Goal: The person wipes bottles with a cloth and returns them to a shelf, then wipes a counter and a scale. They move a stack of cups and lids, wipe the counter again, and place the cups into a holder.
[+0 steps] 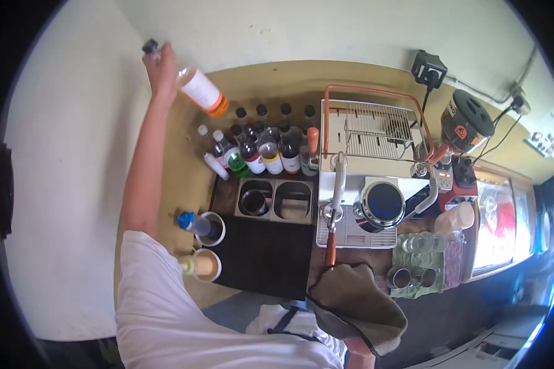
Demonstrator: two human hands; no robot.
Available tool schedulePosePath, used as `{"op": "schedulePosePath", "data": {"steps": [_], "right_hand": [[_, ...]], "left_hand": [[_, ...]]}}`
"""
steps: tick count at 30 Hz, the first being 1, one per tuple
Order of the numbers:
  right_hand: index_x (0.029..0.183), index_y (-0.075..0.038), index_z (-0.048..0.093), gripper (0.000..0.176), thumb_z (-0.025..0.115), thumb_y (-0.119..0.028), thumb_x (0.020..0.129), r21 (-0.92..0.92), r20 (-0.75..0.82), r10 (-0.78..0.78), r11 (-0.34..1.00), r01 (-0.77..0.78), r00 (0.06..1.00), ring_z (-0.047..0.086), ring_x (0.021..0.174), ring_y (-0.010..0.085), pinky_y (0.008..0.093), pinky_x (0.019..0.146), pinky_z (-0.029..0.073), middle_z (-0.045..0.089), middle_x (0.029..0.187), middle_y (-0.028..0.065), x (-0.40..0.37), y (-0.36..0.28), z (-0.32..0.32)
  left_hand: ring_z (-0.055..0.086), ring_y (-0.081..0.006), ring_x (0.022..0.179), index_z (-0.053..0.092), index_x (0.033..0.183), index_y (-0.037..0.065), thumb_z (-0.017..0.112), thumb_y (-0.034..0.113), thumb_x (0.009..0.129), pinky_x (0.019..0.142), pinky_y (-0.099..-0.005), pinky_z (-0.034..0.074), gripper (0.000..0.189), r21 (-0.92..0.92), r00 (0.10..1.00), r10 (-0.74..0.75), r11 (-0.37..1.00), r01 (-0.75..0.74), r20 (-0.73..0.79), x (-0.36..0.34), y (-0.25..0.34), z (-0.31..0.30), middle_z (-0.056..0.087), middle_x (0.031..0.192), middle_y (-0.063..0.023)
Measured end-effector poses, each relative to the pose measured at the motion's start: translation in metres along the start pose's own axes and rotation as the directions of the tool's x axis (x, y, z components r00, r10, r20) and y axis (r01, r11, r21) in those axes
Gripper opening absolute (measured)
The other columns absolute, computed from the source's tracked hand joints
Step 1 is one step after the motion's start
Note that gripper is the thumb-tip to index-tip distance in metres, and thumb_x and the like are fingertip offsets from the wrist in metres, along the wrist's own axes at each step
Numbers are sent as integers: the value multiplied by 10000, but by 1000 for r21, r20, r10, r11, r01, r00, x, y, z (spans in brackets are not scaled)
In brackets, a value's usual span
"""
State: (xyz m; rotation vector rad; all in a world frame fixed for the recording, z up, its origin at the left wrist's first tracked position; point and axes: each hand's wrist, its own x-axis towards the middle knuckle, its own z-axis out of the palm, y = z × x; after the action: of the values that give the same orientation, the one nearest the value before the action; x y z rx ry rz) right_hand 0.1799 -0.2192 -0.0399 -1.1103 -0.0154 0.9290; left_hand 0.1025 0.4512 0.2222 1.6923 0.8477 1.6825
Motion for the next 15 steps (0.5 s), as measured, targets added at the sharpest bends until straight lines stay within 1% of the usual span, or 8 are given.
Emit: {"op": "schedulePosePath", "data": {"steps": [2, 5, 7, 8, 11, 14, 15], "right_hand": [[1245, -33, 571, 387, 673, -115, 881, 23, -28, -3, 1000, 4, 1000, 569, 1125, 226, 378, 976, 457, 580, 1254, 134, 6, 2, -1], [1240, -36, 574, 385, 678, -113, 877, 51, -73, -6, 999, 9, 997, 572, 1119, 222, 376, 970, 461, 582, 1248, 130, 8, 4, -6], [1237, -39, 577, 385, 682, -112, 874, 71, -98, -2, 997, 9, 995, 573, 1115, 219, 374, 966, 464, 584, 1244, 128, 6, 6, -7], [1235, -40, 578, 384, 684, -112, 873, 82, -101, 0, 997, 8, 995, 574, 1113, 218, 374, 964, 465, 585, 1243, 127, 5, 8, -7], [1230, -43, 582, 383, 690, -110, 869, 109, -116, 2, 994, 11, 993, 576, 1106, 214, 372, 959, 469, 588, 1237, 123, 2, 12, -6], [1225, -46, 585, 382, 696, -109, 865, 134, -126, -1, 991, 18, 992, 579, 1100, 209, 370, 953, 472, 591, 1231, 120, -3, 14, -5], [1223, -47, 586, 381, 698, -108, 864, 140, -127, 0, 990, 18, 992, 580, 1098, 208, 369, 951, 474, 592, 1230, 118, -4, 14, -5]], "left_hand": [[565, -279, 1050, 334, 1283, -56, 592, 329, 934, 947, -390, 437, 581, 63, 998, 8, 998, -3, -70, -8, -27, 16, 559, 1125, -196], [539, -293, 1130, 303, 1322, -77, 585, 332, 943, 987, -388, 411, 625, 135, 995, -85, 987, 91, -54, -15, -72, 28, 535, 1204, -217], [539, -297, 1152, 290, 1343, -77, 577, 328, 949, 999, -394, 402, 634, 108, 989, -139, 984, 145, -55, -24, -96, 33, 536, 1239, -226], [532, -280, 1174, 292, 1349, -66, 569, 350, 962, 1004, -387, 398, 632, 122, 988, -147, 981, 152, -48, -24, -114, 33, 536, 1257, -226], [540, -245, 1141, 299, 1340, -62, 602, 349, 960, 997, -370, 401, 637, 199, 991, -125, 971, 134, -55, -25, -176, 32, 546, 1232, -196], [571, -218, 1047, 422, 1261, -28, 662, 358, 935, 947, -391, 440, 559, 106, 974, -192, 978, 180, 116, -34, -214, 29, 589, 1136, -125], [573, -205, 1033, 451, 1245, -22, 672, 344, 932, 934, -378, 445, 530, 174, 955, -242, 962, 213, 173, -34, -220, 25, 597, 1123, -112]]}}
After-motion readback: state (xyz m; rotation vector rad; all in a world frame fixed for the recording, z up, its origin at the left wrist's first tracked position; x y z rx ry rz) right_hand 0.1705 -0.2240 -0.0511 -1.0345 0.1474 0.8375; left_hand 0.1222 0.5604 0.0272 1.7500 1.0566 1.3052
